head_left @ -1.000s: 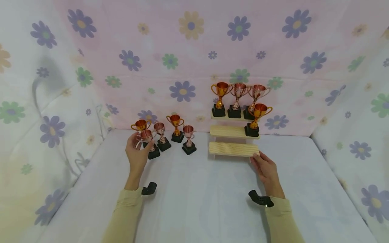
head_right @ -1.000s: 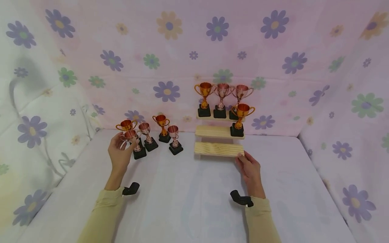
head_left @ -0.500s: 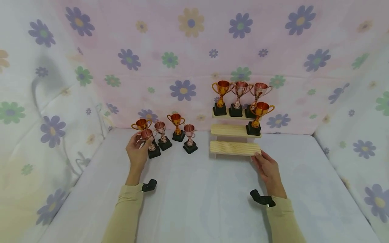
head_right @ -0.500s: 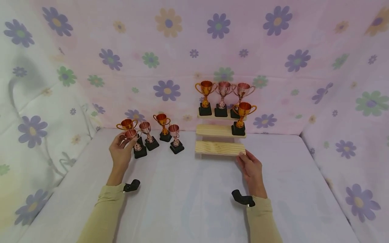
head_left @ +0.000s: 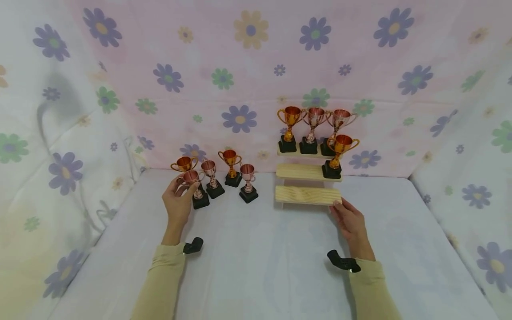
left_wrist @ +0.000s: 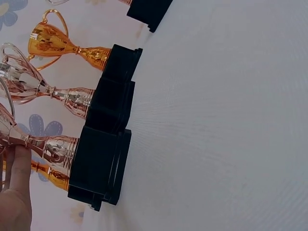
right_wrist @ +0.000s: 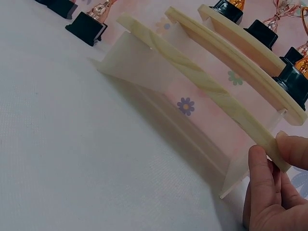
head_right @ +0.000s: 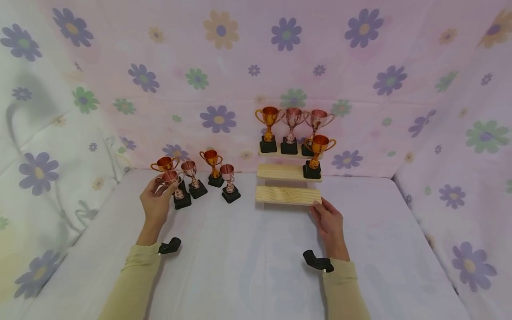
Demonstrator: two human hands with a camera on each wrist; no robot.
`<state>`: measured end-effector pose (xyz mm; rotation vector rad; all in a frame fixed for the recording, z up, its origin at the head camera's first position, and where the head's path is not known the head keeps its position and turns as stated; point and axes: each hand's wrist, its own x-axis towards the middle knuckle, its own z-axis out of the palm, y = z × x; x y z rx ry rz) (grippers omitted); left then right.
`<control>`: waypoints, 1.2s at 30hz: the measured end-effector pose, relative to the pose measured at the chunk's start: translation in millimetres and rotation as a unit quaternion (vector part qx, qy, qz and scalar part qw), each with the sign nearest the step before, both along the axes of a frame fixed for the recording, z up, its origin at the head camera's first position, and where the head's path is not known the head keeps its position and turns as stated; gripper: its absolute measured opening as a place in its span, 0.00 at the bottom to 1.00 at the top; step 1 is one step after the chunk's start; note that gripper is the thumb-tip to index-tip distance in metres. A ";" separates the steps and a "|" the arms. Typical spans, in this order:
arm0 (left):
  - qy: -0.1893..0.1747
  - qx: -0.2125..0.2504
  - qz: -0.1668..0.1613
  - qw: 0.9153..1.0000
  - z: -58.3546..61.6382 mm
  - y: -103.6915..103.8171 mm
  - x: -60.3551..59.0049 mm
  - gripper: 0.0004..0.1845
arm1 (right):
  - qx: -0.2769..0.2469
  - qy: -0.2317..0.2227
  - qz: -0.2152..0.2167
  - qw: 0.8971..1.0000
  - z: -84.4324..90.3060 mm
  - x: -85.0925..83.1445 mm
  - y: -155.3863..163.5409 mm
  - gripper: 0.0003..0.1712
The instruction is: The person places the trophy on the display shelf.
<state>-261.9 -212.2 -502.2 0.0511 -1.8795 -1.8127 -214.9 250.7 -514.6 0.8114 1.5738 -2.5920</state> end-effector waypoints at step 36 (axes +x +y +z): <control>0.074 -0.060 -0.147 0.985 60.0 102.0 50.0 0.25 | 0.007 -0.005 0.002 1.000 -1.9 -2.7 1.6 0.36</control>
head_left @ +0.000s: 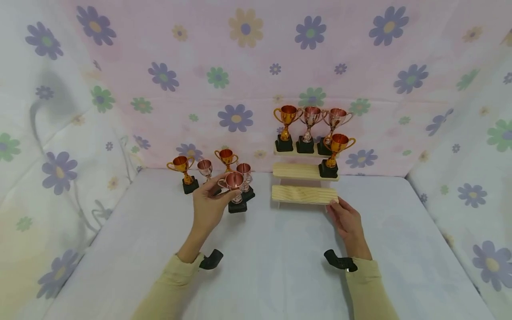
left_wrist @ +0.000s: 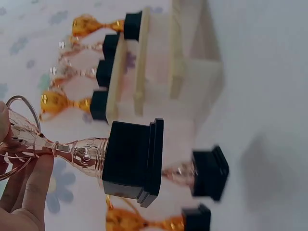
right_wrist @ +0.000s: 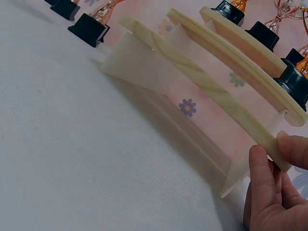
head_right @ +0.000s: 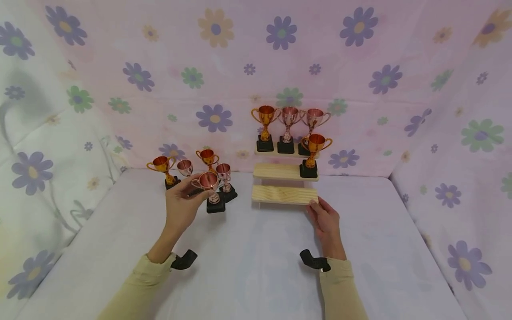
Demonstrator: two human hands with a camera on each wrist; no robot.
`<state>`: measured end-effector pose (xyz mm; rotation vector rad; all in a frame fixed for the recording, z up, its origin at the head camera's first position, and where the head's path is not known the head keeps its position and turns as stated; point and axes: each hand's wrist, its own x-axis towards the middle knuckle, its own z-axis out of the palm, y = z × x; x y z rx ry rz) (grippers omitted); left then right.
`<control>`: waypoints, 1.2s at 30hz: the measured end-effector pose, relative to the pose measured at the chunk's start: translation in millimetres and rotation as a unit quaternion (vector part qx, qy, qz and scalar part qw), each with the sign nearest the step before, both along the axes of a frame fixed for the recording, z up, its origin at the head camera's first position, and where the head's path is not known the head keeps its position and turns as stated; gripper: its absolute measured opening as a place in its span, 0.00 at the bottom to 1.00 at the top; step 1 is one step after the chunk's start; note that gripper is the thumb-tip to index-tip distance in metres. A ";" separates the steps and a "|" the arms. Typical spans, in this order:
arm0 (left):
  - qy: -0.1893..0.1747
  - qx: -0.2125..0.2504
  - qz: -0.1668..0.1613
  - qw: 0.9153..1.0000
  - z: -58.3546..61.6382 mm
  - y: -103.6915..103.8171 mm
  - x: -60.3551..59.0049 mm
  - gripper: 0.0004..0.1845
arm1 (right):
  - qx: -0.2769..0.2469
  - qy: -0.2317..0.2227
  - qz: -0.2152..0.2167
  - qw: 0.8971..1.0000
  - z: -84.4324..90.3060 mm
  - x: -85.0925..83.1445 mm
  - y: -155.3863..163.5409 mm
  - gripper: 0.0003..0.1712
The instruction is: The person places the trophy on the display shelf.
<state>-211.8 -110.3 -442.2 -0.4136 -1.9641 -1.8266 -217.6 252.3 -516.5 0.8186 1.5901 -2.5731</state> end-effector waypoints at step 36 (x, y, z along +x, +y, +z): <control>0.010 -0.033 -0.101 0.994 30.9 169.3 -114.8 0.24 | 0.021 0.012 0.020 1.000 -4.8 0.0 0.9 0.35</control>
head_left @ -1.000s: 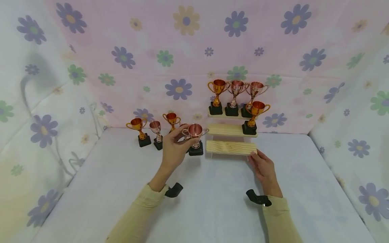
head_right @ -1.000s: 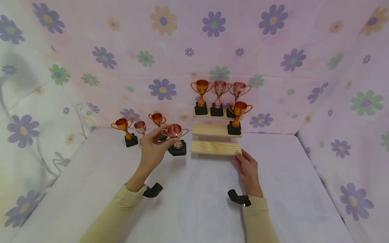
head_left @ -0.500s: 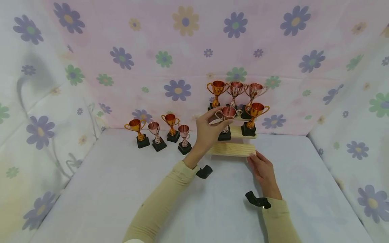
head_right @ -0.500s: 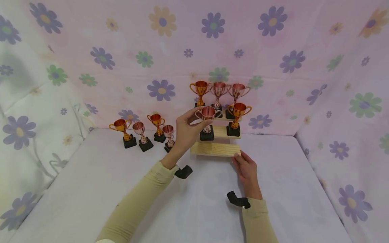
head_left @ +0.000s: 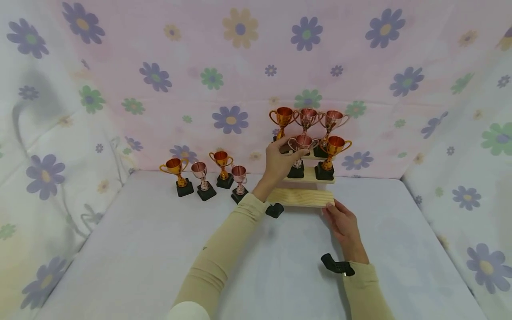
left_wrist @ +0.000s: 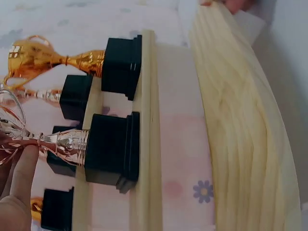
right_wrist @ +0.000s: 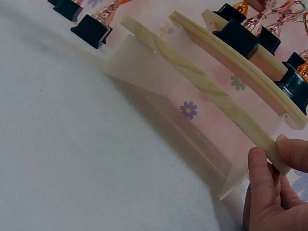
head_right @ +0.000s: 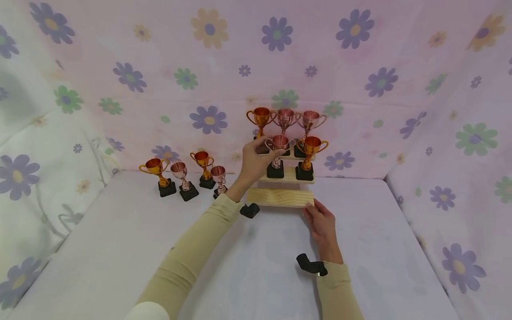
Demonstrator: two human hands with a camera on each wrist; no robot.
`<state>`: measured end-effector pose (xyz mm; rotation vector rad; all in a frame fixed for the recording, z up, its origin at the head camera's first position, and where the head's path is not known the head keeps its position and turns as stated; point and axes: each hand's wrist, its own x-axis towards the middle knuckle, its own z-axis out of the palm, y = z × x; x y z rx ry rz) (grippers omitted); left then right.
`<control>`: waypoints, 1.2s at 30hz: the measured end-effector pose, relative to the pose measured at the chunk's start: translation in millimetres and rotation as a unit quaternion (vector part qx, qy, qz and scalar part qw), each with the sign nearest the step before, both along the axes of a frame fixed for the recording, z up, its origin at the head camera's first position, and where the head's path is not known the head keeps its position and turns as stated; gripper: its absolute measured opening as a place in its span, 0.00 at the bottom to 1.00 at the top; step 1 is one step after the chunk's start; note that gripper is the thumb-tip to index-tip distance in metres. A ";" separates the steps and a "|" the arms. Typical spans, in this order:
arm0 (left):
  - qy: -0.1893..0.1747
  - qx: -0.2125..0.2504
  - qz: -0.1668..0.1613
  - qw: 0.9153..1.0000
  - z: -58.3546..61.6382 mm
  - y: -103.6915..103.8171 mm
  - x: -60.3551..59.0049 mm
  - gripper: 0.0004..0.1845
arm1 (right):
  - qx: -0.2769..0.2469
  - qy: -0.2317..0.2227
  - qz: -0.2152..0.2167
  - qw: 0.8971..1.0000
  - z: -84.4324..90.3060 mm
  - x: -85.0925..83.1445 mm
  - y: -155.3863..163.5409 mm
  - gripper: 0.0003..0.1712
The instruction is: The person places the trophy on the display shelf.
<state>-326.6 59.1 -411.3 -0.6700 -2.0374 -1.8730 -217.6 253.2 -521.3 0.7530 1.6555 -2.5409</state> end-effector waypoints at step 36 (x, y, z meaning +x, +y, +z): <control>0.015 0.009 -0.029 0.999 -7.2 4.3 -10.8 0.21 | -0.017 -0.004 -0.010 1.000 0.8 1.1 -0.8 0.34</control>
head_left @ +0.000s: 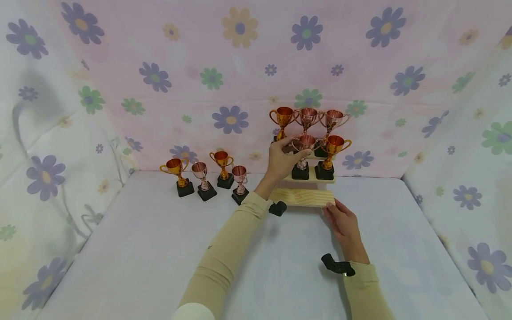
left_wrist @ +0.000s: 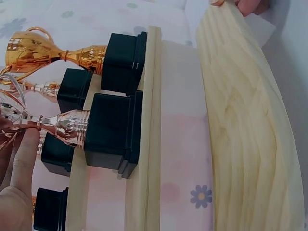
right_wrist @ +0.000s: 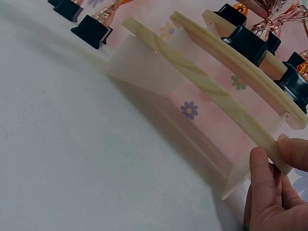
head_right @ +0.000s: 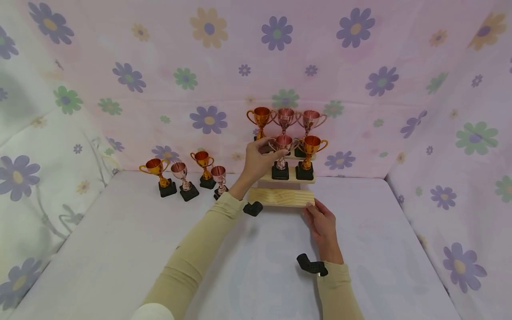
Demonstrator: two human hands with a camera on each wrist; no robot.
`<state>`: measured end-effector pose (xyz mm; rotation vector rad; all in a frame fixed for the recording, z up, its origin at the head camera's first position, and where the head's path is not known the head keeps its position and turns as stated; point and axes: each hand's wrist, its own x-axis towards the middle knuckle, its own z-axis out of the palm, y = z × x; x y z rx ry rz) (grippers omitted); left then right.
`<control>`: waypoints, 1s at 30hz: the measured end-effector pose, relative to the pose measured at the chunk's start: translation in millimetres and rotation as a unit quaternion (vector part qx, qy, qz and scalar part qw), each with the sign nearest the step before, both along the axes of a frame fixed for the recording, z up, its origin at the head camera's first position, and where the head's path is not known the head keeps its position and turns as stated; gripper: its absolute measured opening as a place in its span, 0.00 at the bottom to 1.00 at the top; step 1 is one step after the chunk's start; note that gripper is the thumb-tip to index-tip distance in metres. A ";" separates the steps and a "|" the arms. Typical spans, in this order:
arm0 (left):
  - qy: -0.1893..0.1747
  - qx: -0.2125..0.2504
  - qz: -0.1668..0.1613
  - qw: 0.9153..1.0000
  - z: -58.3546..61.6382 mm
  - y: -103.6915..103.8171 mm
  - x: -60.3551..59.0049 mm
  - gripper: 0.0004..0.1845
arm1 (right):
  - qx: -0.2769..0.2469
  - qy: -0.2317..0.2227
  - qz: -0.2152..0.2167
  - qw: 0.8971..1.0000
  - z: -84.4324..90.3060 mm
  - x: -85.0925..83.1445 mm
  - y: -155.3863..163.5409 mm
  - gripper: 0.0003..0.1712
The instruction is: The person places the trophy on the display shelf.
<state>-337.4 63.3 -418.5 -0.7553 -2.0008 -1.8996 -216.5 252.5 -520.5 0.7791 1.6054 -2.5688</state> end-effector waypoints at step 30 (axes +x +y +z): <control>-0.160 -0.023 -0.105 0.981 -33.3 -56.3 45.2 0.28 | 0.010 -0.009 -0.012 1.000 5.3 1.0 -4.6 0.35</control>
